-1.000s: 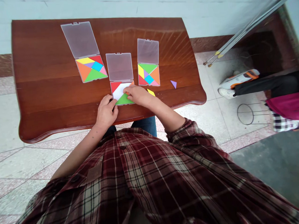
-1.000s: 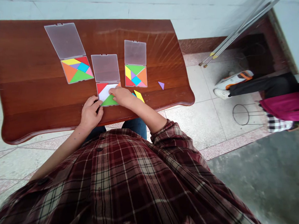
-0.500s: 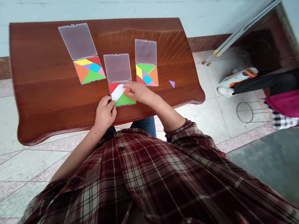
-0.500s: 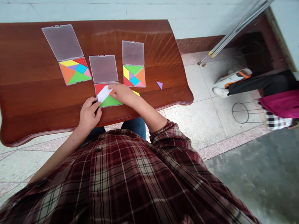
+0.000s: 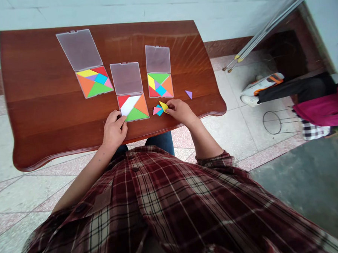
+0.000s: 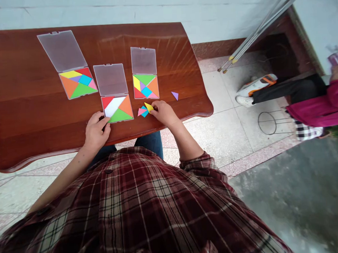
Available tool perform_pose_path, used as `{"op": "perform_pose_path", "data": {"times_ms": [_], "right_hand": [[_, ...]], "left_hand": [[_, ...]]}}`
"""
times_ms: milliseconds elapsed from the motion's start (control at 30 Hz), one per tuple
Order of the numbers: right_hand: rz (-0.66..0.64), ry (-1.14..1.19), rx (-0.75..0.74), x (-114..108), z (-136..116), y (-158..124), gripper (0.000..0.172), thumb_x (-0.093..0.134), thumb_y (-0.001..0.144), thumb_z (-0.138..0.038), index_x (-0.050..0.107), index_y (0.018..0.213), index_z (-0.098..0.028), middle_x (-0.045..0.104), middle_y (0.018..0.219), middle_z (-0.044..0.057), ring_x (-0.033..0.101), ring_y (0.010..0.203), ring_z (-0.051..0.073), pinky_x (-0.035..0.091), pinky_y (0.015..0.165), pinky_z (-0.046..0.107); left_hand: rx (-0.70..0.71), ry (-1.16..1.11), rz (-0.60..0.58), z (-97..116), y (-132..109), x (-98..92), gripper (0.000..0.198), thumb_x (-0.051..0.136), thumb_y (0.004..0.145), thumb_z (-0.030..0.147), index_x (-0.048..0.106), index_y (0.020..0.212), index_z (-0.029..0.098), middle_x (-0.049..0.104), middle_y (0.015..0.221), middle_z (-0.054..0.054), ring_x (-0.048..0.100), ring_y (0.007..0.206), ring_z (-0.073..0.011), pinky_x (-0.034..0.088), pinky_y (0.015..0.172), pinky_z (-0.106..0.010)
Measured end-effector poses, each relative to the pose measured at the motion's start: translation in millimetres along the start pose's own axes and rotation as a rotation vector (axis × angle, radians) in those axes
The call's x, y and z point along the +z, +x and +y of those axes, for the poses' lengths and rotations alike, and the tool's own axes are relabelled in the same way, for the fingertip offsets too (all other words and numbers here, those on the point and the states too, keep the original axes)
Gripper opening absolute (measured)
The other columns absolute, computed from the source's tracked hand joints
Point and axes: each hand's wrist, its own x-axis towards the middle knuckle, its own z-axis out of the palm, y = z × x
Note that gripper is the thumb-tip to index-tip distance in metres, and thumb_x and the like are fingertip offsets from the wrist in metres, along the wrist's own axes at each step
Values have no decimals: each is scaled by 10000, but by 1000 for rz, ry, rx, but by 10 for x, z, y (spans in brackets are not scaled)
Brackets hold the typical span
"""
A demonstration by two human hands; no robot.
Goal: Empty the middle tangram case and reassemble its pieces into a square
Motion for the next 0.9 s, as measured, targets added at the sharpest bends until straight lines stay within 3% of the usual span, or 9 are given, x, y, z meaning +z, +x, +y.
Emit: {"op": "perform_pose_path", "data": {"times_ms": [333,533,733,900], "right_hand": [[89,12,68,-30,127,-1,250,485,819,-198,615,1029,-159,683,1058,117,619,974,227,456,882,383],[160,43,88,14,191,-11,235,505,816,-197,621,1017,-160,686,1004,104,622,918,224,469,860,384],[101,32,-9,136,67,62,338,655,713,-218,620,1048,-183,639,1075,103,591,939,238,476,852,397],[57,-45,-1,135,69,128,303,648,716,-188,622,1018,-198,621,1033,95,584,919,245,483,856,422]], "left_hand": [[8,25,8,-20,-2,-4,284,466,851,240,642,1069,197,570,1211,-113,489,1265,-287,399,1113,-477],[15,42,24,-32,6,0,275,469,847,240,641,1053,184,576,1203,-114,507,1244,-281,404,1106,-465],[6,58,12,-10,11,-13,300,444,857,255,635,1068,159,578,1225,-130,507,1248,-285,392,1122,-458],[-14,48,10,-2,-2,0,355,445,857,255,592,1164,153,595,1247,-140,498,1279,-290,384,1134,-476]]}}
